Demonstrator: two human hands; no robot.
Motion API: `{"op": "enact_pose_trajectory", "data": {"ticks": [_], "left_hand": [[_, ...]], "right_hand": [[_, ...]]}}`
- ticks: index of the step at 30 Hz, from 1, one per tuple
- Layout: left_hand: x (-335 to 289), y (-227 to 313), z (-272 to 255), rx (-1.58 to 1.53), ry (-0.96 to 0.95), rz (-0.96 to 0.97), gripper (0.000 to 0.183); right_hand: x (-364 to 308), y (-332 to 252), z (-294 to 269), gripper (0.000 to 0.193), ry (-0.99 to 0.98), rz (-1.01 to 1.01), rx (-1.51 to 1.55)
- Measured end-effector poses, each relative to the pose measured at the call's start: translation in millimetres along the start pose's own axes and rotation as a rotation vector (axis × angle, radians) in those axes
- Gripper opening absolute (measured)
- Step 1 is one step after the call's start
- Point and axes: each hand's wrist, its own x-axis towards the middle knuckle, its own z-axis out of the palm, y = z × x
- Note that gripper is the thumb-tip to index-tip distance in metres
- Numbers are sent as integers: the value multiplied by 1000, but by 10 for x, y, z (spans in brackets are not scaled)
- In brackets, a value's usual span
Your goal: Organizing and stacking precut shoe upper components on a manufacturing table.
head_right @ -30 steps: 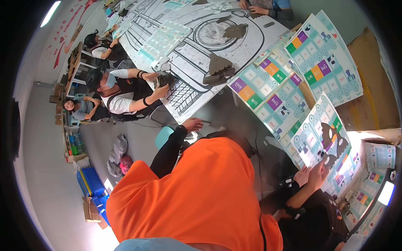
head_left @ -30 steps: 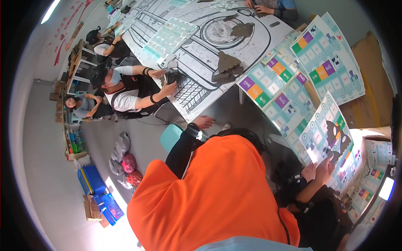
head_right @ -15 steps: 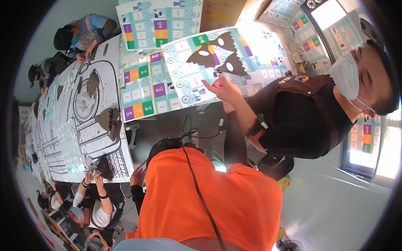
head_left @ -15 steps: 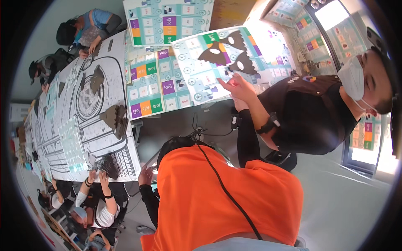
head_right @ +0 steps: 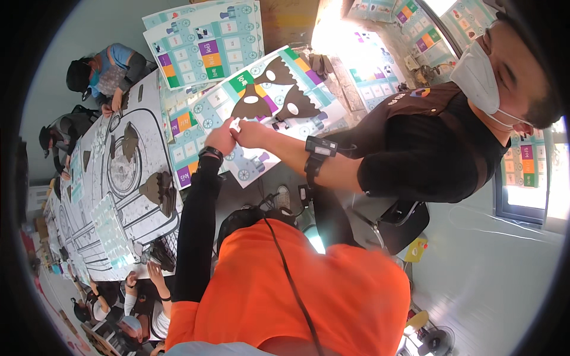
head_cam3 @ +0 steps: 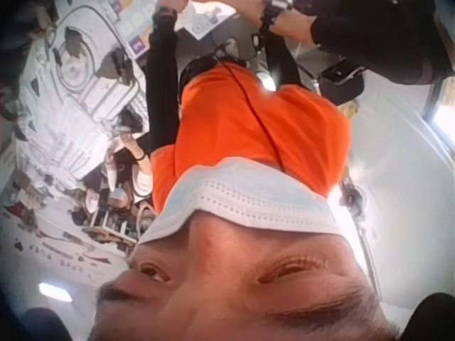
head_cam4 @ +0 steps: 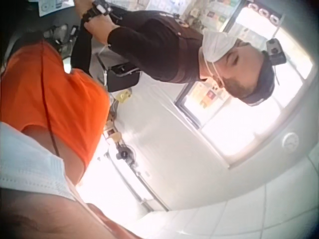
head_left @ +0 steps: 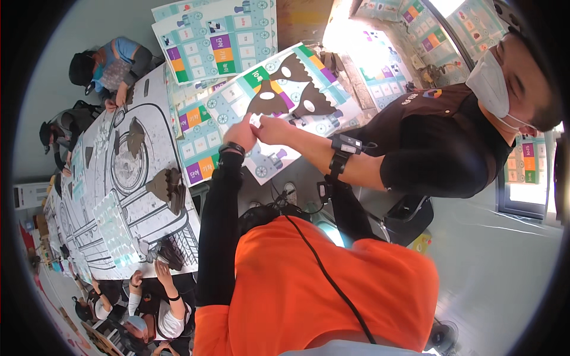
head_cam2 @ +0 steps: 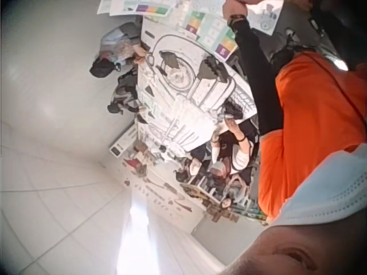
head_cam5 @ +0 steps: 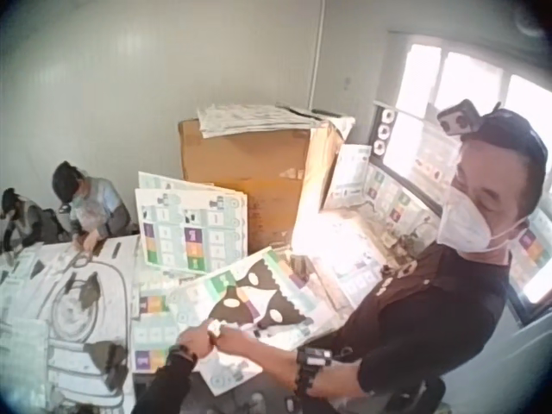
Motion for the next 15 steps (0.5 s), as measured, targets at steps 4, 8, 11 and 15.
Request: {"op": "enact_pose_trajectory", "data": {"ticks": [4,8,11,15], "left_hand": [[141,5,-241,-86,88,168,30],[37,622,-589,216,207,690,14],[42,880,-534,122,328,808,4],[100,1022,-390,-1352,-110,179,54]], "right_hand": [[188,138,-284,55,14,2,-2],[166,632,-113,39,188,-119,-121],[291,1179,168,31,249,-337,-367],[-239,1174,-34,45,253,-287,-467]]}}
